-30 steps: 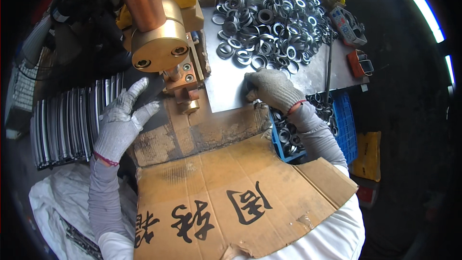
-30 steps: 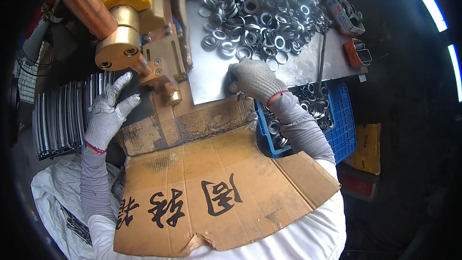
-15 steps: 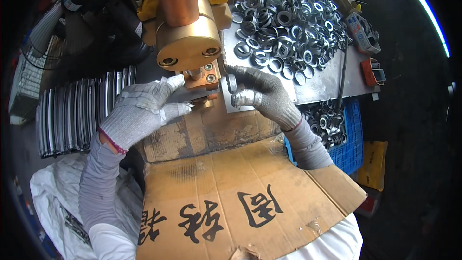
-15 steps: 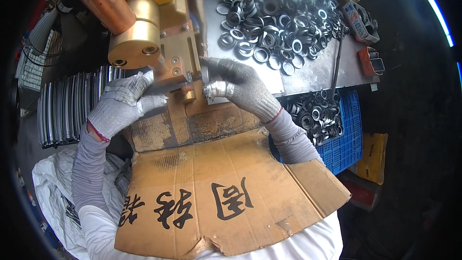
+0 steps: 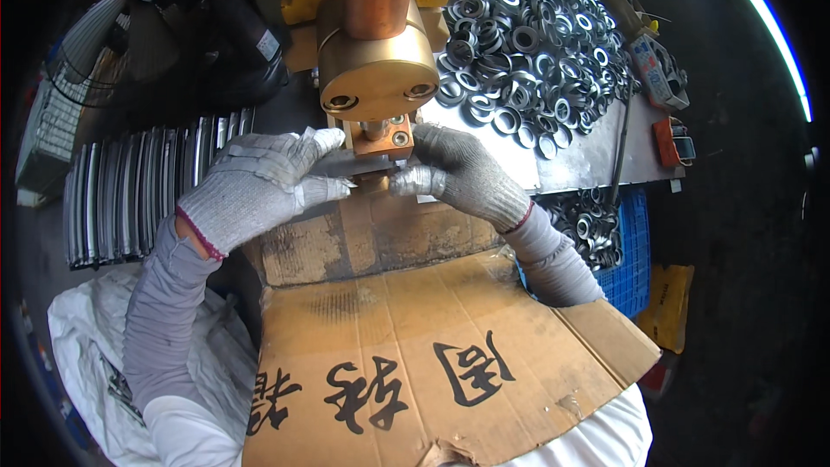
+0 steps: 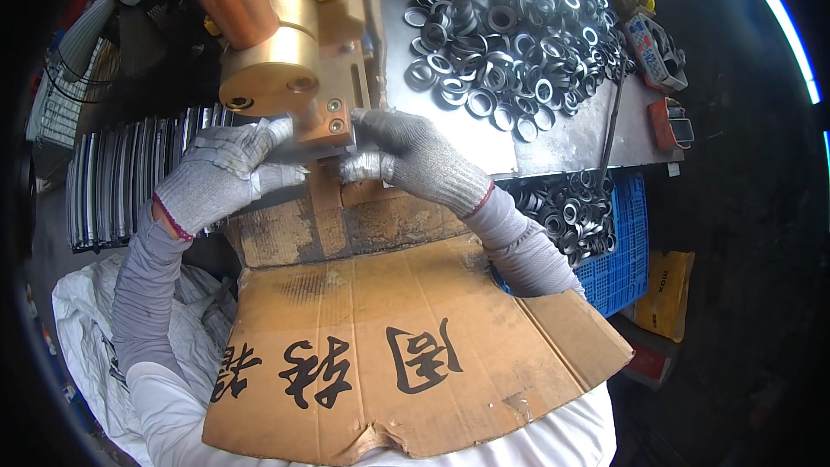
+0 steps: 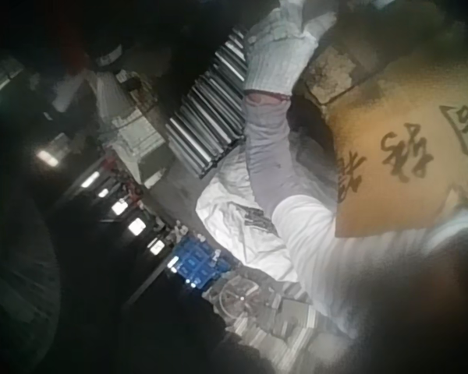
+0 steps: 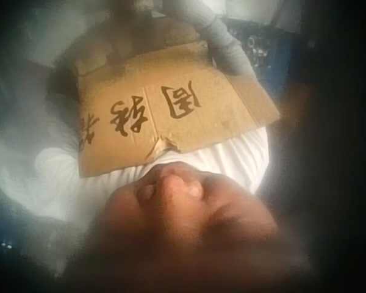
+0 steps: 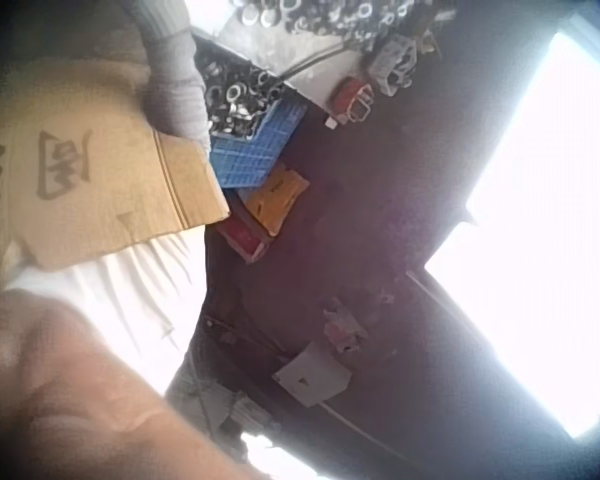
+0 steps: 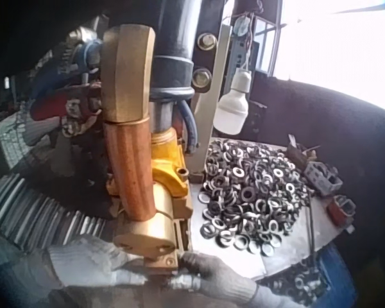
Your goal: Use a spot welding machine to attach metal rings to the ends of cylindrical metal tubes.
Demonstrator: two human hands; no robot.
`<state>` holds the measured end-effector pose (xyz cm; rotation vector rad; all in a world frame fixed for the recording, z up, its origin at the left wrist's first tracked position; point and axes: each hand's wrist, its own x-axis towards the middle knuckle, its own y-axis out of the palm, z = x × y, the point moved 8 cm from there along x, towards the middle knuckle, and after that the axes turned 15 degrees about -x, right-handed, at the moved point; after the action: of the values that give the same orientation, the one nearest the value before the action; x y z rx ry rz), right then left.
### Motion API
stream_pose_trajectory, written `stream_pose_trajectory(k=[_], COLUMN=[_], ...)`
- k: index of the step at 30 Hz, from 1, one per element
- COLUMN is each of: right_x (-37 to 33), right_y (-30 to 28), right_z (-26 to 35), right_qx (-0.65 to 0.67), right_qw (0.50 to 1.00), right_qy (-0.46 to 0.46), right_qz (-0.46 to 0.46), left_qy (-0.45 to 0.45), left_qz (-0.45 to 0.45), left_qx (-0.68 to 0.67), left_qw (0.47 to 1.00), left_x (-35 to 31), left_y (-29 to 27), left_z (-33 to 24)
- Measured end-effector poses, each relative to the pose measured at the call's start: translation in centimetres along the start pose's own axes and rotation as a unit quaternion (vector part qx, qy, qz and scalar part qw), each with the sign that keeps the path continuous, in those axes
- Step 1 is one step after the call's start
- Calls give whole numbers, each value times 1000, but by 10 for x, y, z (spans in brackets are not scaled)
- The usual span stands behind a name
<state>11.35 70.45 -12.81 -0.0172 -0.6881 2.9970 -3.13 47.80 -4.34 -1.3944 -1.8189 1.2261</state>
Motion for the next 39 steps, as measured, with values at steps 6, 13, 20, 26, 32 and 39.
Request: stream_pose_trajectory(k=[6,13,20,26,32,39], right_x=[1,-4,-4,-8,-7,-10], right_y=[1,1,-5,-2,1,-10], right_z=[-7,23,33,30,26,49], right_qx=[-84,-78,-130,-133,-99,-70], right_qw=[993,996,991,987,991,997], right_qy=[-76,-38,-8,-57,-54,-14], right_qz=[-45,-21,-14,-69,-72,-8], left_qy=[-23,-47,-129,-125,-136,-142], left_qz=[31,16,113,100,124,154], left_qx=[-6,-18,-227,-156,-143,-10], left_qw=[999,999,959,975,972,978], left_x=[4,0,10,5,5,-8], left_y=[-2,-3,-13,-10,-17,5], left_z=[-1,-6,22,29,20,-8])
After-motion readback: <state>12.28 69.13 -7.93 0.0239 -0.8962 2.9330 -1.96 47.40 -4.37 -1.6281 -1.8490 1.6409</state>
